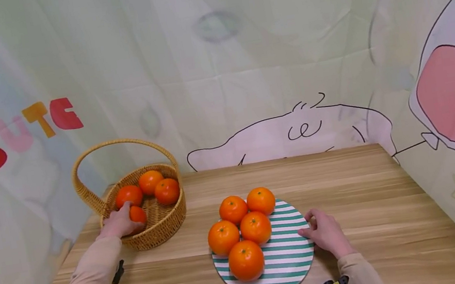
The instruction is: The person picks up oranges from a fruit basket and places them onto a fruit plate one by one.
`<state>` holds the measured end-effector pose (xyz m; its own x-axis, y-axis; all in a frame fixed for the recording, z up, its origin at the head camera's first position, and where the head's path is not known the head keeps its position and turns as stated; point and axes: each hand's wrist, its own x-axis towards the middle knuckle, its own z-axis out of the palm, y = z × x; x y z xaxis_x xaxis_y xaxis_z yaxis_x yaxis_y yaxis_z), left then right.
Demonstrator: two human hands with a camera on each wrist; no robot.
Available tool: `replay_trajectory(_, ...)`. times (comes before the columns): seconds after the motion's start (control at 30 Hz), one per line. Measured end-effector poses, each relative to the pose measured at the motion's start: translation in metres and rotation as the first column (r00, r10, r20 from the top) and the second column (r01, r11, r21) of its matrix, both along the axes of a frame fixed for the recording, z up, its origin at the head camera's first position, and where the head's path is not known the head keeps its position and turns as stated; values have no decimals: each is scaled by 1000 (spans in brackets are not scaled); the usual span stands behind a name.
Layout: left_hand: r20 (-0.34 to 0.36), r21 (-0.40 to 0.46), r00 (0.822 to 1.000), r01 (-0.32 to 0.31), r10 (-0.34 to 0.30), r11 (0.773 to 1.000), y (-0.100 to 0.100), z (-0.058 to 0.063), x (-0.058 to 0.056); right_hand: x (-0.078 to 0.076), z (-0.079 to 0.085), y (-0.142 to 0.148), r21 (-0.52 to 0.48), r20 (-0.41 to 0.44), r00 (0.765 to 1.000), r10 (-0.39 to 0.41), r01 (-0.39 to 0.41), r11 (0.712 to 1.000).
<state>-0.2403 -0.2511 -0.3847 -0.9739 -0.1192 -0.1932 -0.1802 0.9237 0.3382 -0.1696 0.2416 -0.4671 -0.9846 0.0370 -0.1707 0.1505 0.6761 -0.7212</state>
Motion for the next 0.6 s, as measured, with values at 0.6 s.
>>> replay_trajectory(0.6, -127, 113, 992, 21, -6, 993, 1, -13, 0, -1, 0, -1, 14, 3, 1000, -1, 1, 1000)
